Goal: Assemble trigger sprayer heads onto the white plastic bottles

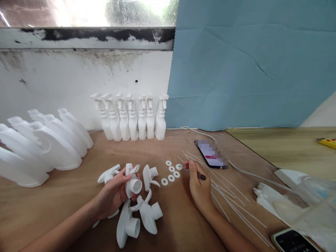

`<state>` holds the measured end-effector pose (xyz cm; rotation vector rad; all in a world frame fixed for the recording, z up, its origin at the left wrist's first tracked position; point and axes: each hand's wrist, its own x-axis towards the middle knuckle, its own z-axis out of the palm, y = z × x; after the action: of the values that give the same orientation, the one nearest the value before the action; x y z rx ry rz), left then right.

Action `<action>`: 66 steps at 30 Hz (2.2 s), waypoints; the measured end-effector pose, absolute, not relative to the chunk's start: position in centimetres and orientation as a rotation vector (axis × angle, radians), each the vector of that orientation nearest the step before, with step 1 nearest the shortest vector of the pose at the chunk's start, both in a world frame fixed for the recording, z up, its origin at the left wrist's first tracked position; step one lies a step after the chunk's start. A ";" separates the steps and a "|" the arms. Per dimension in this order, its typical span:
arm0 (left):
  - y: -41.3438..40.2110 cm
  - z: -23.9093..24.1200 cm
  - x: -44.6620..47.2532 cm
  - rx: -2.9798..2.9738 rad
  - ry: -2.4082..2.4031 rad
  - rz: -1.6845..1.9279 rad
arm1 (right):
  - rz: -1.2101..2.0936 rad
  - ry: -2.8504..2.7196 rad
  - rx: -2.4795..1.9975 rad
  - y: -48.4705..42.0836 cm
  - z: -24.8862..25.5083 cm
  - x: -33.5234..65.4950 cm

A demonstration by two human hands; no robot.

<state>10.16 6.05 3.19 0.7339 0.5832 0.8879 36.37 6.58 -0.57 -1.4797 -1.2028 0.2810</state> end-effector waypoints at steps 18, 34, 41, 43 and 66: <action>5.9 3.1 10.0 0.742 0.561 0.876 | 0.400 -1.172 -1.497 6.7 -0.3 36.2; 6.0 3.2 10.0 0.744 0.577 0.864 | 0.477 -1.212 -1.507 6.9 -0.1 36.1; 5.9 3.4 10.1 0.729 0.584 0.874 | 0.340 -1.144 -1.478 6.4 0.2 36.0; 5.9 3.5 10.1 0.734 0.590 0.864 | 0.330 -1.137 -1.473 6.4 0.3 36.0; 6.0 3.5 10.0 0.749 0.569 0.865 | 0.592 -1.232 -1.156 5.1 -0.5 35.8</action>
<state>10.04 5.96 3.53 0.7485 0.5691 0.8646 35.76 5.12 -0.49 -1.1562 -1.2320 0.5925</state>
